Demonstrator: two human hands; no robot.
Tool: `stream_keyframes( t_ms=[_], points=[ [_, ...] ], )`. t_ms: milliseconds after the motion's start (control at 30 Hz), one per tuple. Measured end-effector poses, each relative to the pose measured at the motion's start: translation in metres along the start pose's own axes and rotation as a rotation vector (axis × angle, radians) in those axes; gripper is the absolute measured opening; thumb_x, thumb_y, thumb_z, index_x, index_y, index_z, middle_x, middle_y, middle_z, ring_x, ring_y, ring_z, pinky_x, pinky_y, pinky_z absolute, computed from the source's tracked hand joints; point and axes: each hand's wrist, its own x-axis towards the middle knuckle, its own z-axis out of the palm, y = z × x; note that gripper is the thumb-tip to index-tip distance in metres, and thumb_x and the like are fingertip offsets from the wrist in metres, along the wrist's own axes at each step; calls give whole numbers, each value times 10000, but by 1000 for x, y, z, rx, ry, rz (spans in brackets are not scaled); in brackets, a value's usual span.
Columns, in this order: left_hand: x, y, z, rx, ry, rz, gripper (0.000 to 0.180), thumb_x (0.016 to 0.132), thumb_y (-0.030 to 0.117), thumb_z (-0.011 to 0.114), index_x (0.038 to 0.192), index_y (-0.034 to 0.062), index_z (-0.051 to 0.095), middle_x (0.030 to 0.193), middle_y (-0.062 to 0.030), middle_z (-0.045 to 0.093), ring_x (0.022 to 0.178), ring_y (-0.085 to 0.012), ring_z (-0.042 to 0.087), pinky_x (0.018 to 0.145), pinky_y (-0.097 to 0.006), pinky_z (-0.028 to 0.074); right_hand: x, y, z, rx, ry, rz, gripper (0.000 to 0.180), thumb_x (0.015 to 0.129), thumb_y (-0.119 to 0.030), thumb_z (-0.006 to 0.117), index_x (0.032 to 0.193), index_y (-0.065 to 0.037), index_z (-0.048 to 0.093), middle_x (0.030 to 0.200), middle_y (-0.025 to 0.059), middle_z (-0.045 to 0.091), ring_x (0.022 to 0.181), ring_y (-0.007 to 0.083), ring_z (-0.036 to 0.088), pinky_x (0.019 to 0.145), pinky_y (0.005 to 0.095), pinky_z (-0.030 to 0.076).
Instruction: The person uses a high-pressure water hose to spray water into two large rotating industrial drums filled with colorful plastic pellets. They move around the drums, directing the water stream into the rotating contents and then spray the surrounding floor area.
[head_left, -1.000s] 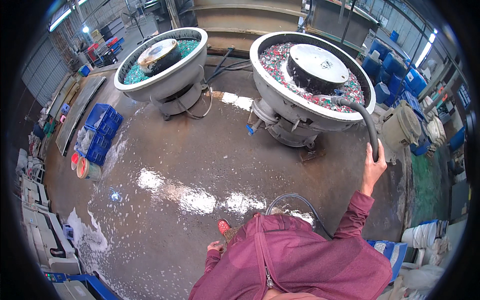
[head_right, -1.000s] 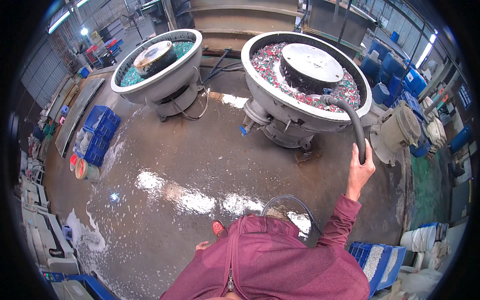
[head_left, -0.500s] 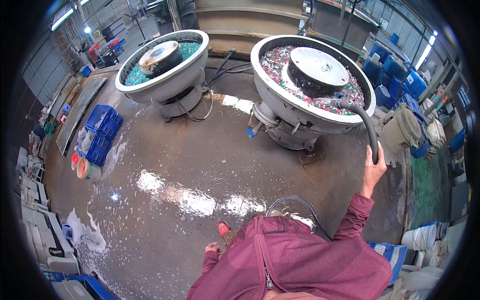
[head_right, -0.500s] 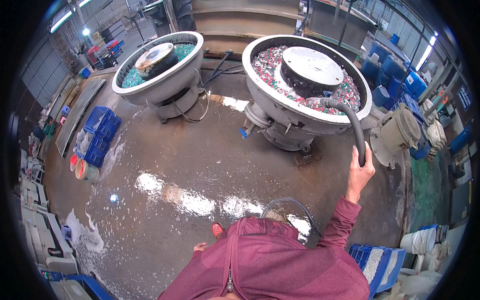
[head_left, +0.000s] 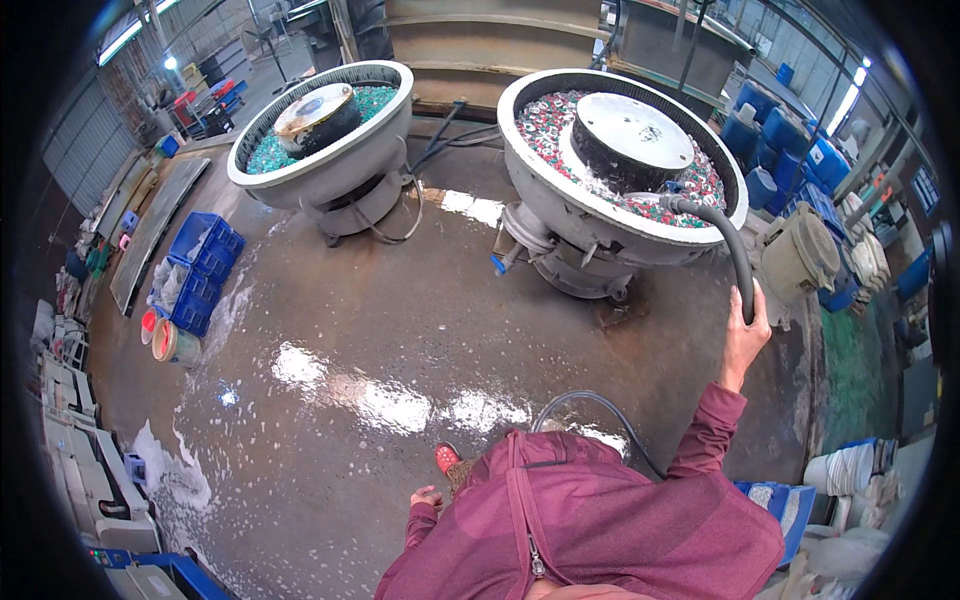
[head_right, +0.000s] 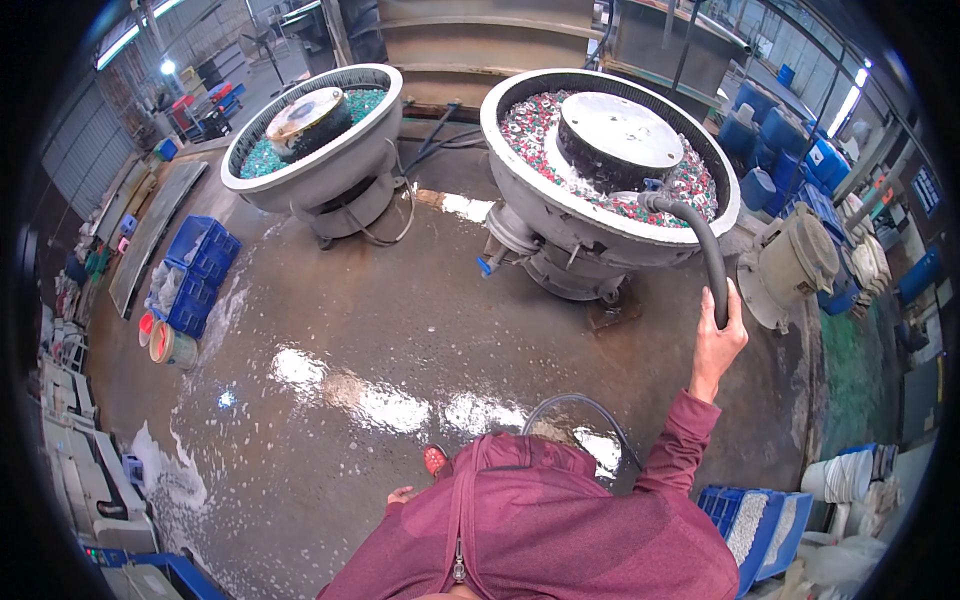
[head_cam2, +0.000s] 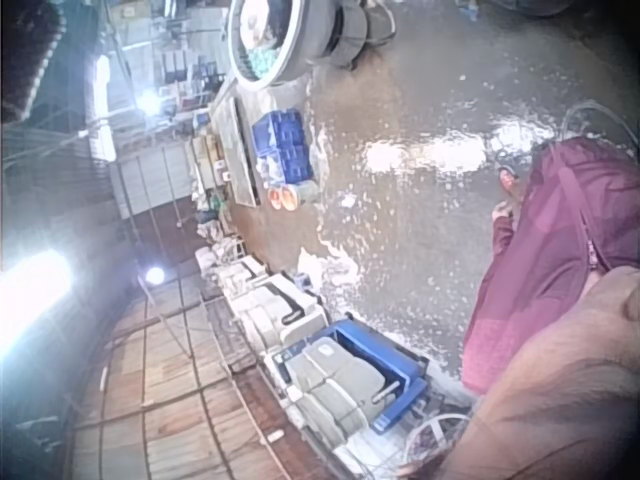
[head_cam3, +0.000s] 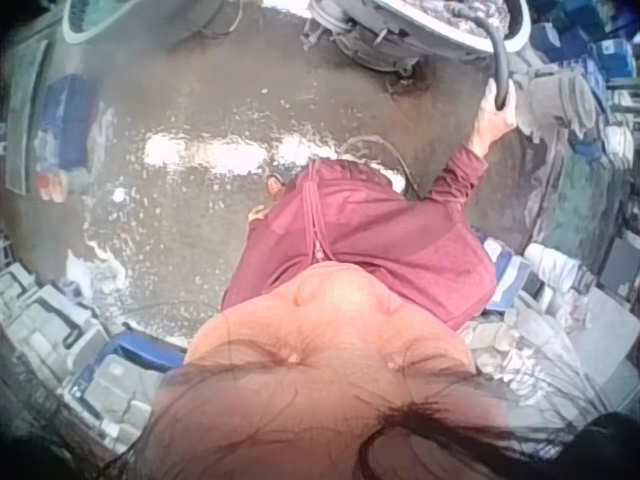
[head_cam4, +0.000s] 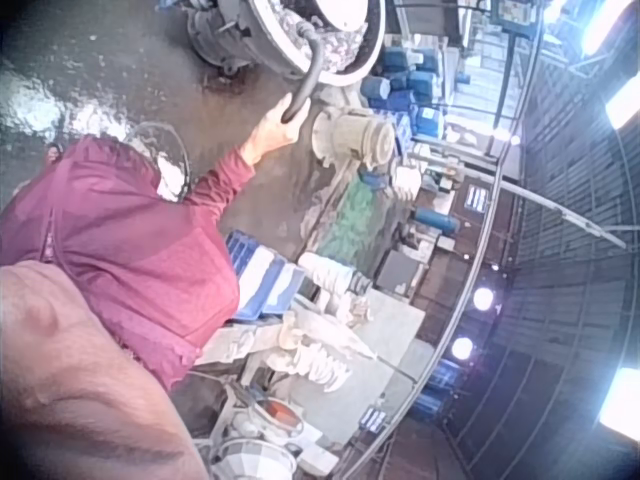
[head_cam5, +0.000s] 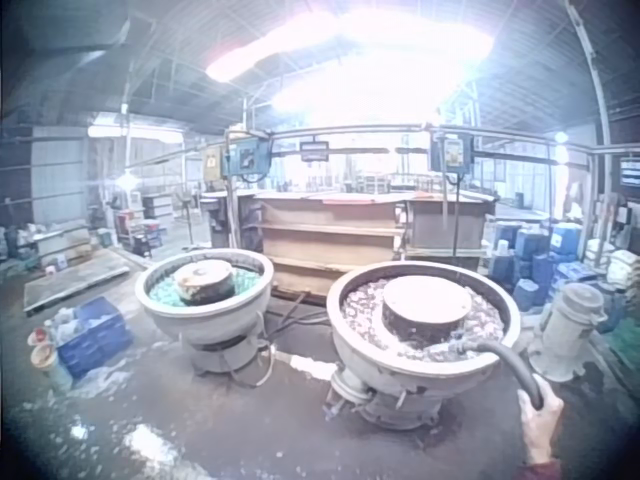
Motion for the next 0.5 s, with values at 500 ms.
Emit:
stream_keyframes(
  t_ms=[500],
  points=[
    [-13,6,11,-34,-60,56,504,587,-47,715,1050,30,532,722,-105,610,582,-188,583,504,-315,480,6,7,-4,-67,0,14,287,782,-146,644,1032,-20,582,812,120,638,696,125,587,641,273,455]
  ],
)
